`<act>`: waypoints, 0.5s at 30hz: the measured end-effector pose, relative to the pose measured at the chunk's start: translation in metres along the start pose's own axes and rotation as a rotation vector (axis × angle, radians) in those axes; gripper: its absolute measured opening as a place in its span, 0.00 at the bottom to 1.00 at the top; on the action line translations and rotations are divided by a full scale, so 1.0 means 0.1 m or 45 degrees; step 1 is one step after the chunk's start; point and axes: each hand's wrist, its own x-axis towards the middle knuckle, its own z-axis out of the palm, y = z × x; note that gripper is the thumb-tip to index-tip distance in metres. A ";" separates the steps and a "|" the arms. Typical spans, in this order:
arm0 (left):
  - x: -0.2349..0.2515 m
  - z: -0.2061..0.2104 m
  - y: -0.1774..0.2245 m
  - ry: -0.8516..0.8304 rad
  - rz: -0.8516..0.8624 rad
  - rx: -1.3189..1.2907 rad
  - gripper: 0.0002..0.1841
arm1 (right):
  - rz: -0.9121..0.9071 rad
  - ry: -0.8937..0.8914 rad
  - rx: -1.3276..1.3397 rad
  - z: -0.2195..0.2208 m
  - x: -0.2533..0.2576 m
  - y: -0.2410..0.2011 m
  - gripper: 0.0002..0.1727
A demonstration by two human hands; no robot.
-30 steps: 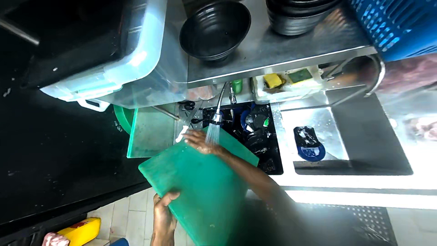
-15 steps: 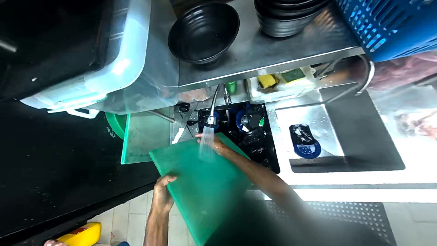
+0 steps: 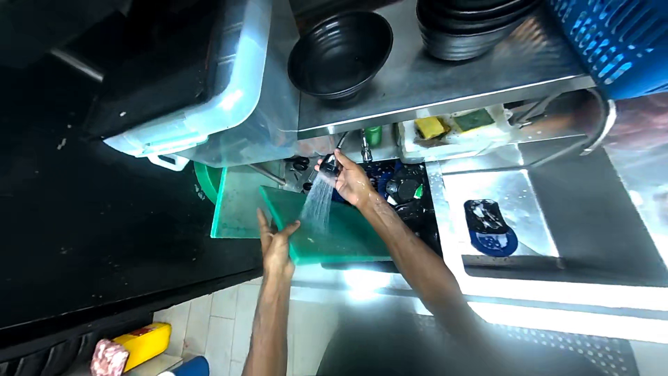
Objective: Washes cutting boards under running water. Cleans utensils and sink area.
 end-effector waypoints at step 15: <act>0.49 0.27 0.18 0.025 0.055 -0.044 0.54 | -0.098 -0.238 -0.578 -0.62 -0.10 0.06 0.25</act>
